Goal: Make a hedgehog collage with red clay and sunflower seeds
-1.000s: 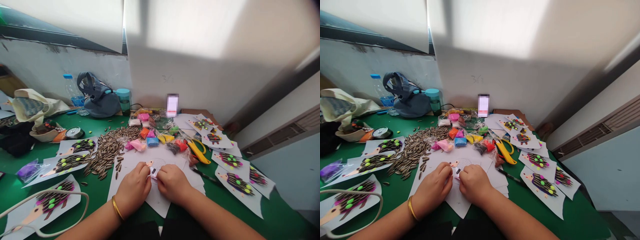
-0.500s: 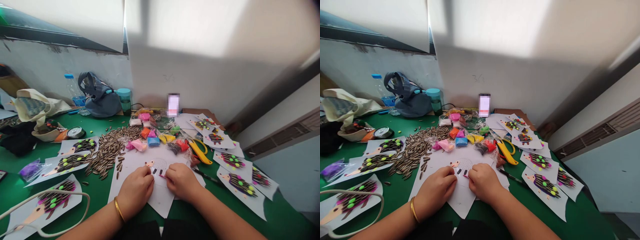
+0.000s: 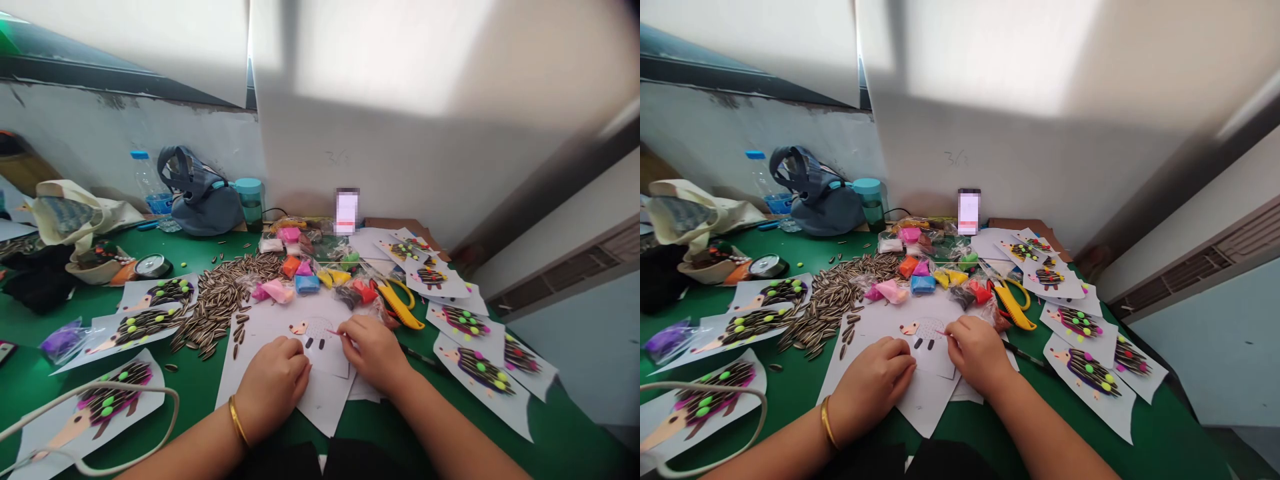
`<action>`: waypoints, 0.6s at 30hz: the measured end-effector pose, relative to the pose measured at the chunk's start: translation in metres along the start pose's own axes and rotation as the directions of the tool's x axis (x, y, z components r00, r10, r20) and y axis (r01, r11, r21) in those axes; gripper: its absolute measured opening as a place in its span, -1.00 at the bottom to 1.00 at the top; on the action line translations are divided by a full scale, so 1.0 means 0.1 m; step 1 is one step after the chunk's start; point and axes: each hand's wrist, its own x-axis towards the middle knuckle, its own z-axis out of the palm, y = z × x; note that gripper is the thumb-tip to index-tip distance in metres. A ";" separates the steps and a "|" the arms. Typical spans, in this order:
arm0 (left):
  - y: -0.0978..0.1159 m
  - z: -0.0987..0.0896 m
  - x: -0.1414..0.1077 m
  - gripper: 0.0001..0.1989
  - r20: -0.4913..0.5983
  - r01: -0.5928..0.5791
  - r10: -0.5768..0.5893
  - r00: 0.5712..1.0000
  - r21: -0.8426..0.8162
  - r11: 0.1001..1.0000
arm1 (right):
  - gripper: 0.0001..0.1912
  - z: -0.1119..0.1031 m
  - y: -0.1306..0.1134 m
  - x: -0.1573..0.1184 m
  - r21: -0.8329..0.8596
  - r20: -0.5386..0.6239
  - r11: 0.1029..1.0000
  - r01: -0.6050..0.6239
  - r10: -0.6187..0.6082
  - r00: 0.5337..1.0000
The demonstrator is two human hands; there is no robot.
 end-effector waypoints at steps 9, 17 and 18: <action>0.10 0.01 -0.02 -0.84 -0.015 -0.078 0.078 0.997 0.004 0.997 | -0.81 0.10 0.08 0.01 -0.035 0.021 0.999 -0.025 0.026 0.999; 0.22 0.07 -0.08 -0.69 -0.003 -0.221 0.222 0.975 -0.127 0.967 | -0.71 0.18 0.10 0.03 0.060 0.032 0.998 0.019 -0.021 0.999; 0.22 0.08 -0.09 -0.67 0.009 -0.219 0.222 0.975 -0.128 0.967 | -0.72 0.15 0.09 0.04 0.078 0.034 0.996 0.034 -0.037 0.999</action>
